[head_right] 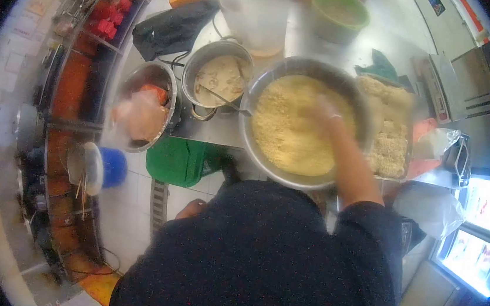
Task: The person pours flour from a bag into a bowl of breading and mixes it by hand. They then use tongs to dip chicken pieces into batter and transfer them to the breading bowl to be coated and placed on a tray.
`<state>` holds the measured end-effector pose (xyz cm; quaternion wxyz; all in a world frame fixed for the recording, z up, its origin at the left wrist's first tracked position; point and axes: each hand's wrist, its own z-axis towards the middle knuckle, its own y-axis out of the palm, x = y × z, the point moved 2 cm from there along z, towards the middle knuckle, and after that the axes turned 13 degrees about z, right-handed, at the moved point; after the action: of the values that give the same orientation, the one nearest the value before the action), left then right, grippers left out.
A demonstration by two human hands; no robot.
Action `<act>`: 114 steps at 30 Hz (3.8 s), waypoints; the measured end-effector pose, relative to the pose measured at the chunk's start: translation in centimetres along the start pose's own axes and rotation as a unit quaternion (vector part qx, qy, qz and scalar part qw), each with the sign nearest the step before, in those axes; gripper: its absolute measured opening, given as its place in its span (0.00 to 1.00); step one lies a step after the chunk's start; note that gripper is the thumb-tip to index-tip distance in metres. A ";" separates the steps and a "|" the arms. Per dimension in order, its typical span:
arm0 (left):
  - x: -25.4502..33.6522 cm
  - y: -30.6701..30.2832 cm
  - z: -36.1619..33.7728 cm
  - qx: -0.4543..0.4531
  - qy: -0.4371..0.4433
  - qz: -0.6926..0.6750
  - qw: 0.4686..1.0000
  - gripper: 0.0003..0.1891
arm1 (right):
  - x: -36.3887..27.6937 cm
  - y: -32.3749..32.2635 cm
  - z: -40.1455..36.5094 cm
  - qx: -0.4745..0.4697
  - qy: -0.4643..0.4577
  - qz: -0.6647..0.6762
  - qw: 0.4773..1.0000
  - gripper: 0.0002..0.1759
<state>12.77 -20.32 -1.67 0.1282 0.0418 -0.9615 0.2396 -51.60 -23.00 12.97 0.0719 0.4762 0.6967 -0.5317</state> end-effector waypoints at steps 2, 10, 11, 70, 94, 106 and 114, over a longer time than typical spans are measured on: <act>0.7 -0.9 -2.5 -0.027 -0.053 0.040 0.997 0.22 | -1.2 0.3 -0.8 0.039 0.017 0.039 0.998 0.42; -2.1 -3.0 1.5 0.086 -0.029 -0.003 0.996 0.22 | -7.5 -5.6 -4.0 -0.019 0.028 0.280 0.959 0.36; -1.6 -3.2 1.5 0.087 -0.024 0.006 0.996 0.22 | -8.2 -5.9 -4.8 0.015 -0.063 0.237 0.969 0.35; 2.2 -3.6 -0.3 0.067 -0.004 0.033 0.997 0.22 | -8.6 -8.8 -8.8 -0.114 -0.162 0.335 0.921 0.29; -2.9 -1.2 4.3 0.040 0.054 0.098 0.993 0.20 | -5.1 -4.1 -9.6 -0.146 -0.041 0.387 0.910 0.32; 1.8 -4.2 2.2 0.046 0.012 0.106 0.993 0.21 | -5.0 -7.8 -11.4 0.019 -0.058 0.461 0.885 0.40; -0.5 -2.3 4.2 0.049 0.101 0.119 0.987 0.22 | -1.6 -7.2 -10.1 0.063 -0.016 0.158 0.985 0.31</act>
<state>12.60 -24.27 -4.34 0.1932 -0.0908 -0.9289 0.3026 -51.93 -15.62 23.13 0.1358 0.5752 0.5766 -0.5641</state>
